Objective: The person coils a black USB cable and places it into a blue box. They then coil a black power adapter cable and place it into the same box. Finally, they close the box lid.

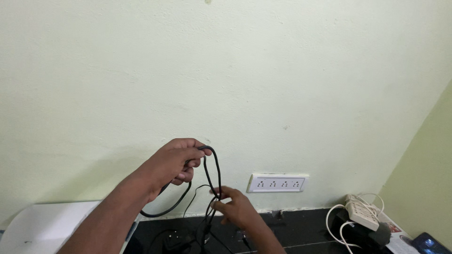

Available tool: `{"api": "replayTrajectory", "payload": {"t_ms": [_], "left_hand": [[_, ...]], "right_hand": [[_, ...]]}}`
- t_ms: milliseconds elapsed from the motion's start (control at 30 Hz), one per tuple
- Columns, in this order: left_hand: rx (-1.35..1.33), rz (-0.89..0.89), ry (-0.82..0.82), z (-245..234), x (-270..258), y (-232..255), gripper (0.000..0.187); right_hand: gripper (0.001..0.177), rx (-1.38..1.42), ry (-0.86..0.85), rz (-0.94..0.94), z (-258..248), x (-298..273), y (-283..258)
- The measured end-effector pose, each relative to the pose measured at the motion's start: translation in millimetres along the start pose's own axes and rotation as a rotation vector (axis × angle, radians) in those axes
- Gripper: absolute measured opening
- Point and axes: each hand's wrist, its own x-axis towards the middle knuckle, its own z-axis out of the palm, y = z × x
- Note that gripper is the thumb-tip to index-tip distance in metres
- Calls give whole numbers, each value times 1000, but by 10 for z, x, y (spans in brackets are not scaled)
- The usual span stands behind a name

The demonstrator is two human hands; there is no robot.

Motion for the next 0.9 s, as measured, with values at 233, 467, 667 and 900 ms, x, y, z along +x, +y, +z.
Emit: {"api": "replayTrajectory", "payload": {"t_ms": [233,467,667,900], "left_hand": [[-157,87,175,-127,83,-174,27],[100,-57,321,-242,224,-605,29],[102,-299,172,-251,466,-1086,40],[54,-264,-113,51,631,-1442,52]], "right_hand": [[48,-282,-67,125,68,253,202],[20,-177,119,21,21,407,100],[28,388,16,15,-31,277,-112],[56,751,-85,0,-8,98,-390]]}}
